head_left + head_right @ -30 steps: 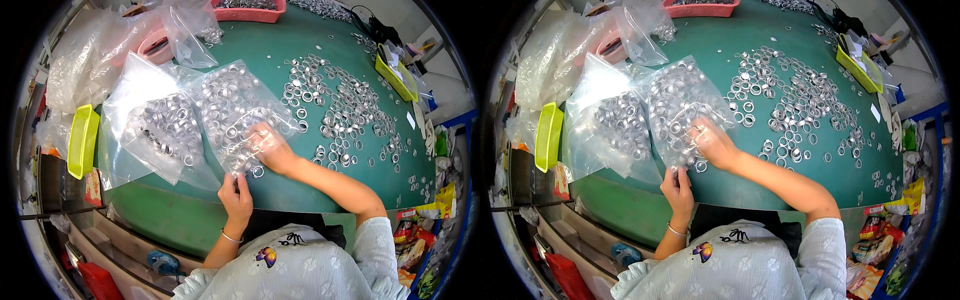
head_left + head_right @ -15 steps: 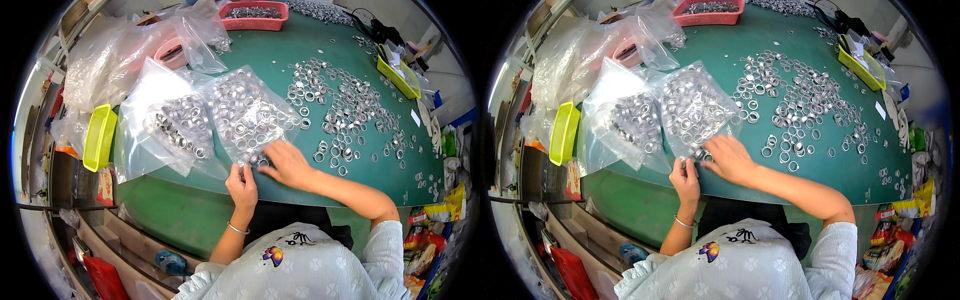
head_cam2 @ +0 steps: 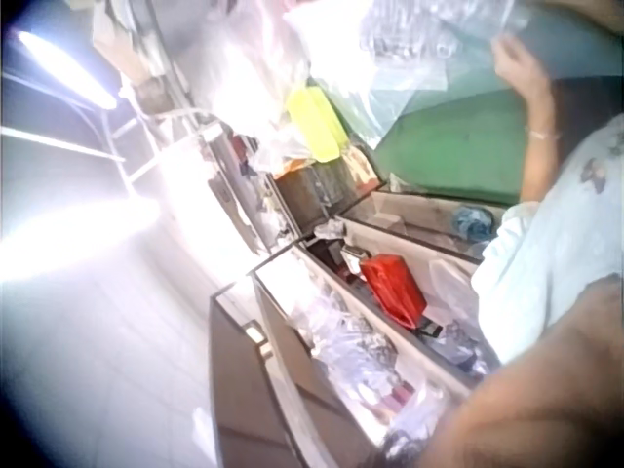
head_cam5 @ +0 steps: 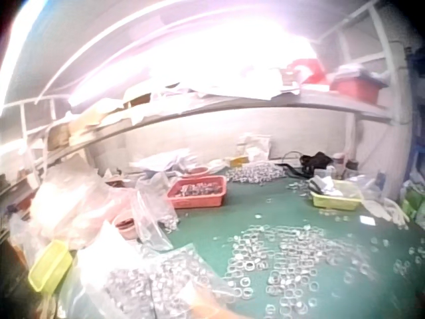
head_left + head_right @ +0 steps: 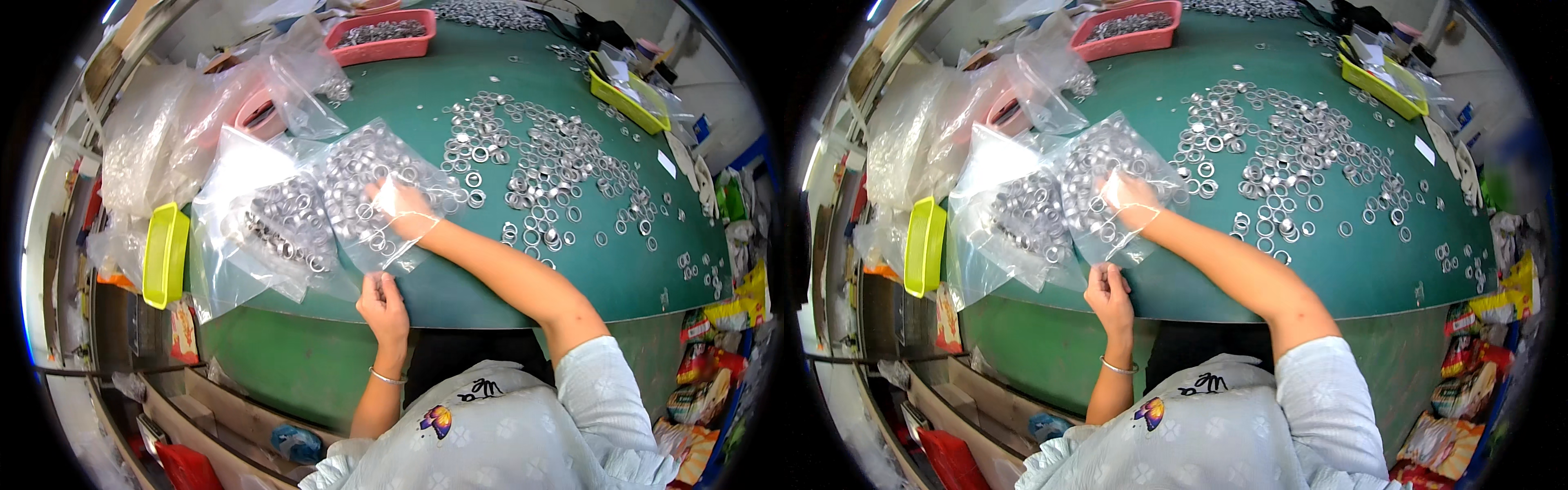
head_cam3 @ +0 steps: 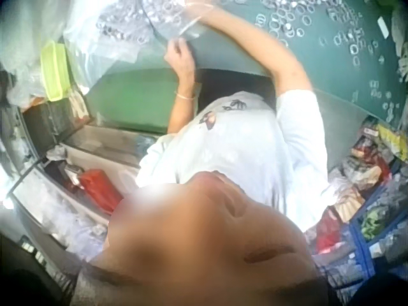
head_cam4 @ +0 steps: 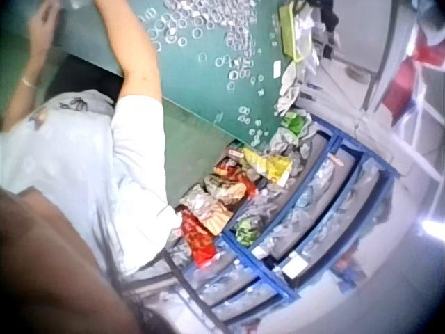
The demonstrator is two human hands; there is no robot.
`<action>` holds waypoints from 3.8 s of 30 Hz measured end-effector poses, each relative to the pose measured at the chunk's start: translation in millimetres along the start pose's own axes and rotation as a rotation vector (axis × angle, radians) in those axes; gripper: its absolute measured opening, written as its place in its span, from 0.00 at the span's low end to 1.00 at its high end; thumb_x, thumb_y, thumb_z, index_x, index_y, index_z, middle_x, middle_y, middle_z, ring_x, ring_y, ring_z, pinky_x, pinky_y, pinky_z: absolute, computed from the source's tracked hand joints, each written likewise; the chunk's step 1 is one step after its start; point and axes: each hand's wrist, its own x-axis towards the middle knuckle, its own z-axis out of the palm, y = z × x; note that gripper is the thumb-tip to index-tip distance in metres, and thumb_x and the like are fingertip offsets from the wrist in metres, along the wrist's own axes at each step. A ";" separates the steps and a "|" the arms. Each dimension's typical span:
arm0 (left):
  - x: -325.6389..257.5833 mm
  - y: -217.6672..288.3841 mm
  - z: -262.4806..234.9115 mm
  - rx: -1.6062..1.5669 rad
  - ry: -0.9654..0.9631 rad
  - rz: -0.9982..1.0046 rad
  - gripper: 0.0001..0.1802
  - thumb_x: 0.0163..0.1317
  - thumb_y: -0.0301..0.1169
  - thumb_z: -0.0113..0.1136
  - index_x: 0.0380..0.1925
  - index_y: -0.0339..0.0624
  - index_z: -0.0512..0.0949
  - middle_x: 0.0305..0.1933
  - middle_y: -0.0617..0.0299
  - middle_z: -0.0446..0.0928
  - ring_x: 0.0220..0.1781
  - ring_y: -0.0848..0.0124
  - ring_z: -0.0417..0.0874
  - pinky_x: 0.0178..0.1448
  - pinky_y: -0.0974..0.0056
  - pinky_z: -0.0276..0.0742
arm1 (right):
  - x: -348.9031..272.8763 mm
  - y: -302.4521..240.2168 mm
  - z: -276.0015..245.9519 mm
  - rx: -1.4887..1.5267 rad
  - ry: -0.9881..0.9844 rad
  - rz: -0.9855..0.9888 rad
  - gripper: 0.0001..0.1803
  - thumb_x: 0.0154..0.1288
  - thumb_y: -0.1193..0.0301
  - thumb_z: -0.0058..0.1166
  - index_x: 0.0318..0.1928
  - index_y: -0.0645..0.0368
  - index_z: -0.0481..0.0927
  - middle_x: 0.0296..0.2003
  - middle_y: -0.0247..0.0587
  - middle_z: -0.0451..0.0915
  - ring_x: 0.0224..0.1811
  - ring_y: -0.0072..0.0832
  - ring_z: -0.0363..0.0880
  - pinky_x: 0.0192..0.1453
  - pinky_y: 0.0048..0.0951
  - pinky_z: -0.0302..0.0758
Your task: The person sorts metal rings on a green work surface, picking them up from a central pile and placing them into plastic bags.
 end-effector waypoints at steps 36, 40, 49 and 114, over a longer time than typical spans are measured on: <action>-7.8 67.5 136.8 0.411 -1.110 0.708 0.34 0.53 0.28 0.65 0.61 0.41 0.67 0.66 0.51 0.62 0.67 0.42 0.59 0.69 0.46 0.60 | -225.4 57.9 -202.8 0.062 -0.216 0.230 0.30 0.51 0.61 0.67 0.55 0.54 0.73 0.66 0.48 0.58 0.70 0.56 0.50 0.67 0.56 0.59; -20.9 72.9 117.3 0.420 -1.124 0.698 0.32 0.53 0.27 0.65 0.61 0.43 0.68 0.65 0.48 0.63 0.65 0.44 0.64 0.70 0.48 0.60 | -230.7 48.2 -210.1 0.058 -0.216 0.221 0.27 0.52 0.63 0.67 0.53 0.53 0.76 0.64 0.45 0.63 0.69 0.52 0.55 0.67 0.52 0.59; -56.8 92.9 65.3 -0.218 -1.275 -0.173 0.20 0.63 0.24 0.57 0.55 0.36 0.73 0.54 0.51 0.75 0.54 0.64 0.78 0.58 0.63 0.73 | -248.8 40.4 -231.7 0.018 -0.097 0.364 0.32 0.46 0.60 0.70 0.54 0.50 0.77 0.58 0.43 0.68 0.65 0.46 0.62 0.66 0.55 0.56; 12.3 20.7 36.9 -1.337 -0.233 -1.117 0.26 0.63 0.25 0.48 0.63 0.36 0.63 0.48 0.45 0.73 0.48 0.62 0.75 0.38 0.67 0.84 | -201.6 10.3 -175.0 0.023 -0.190 0.384 0.36 0.56 0.61 0.63 0.65 0.52 0.66 0.67 0.44 0.57 0.70 0.52 0.50 0.72 0.57 0.45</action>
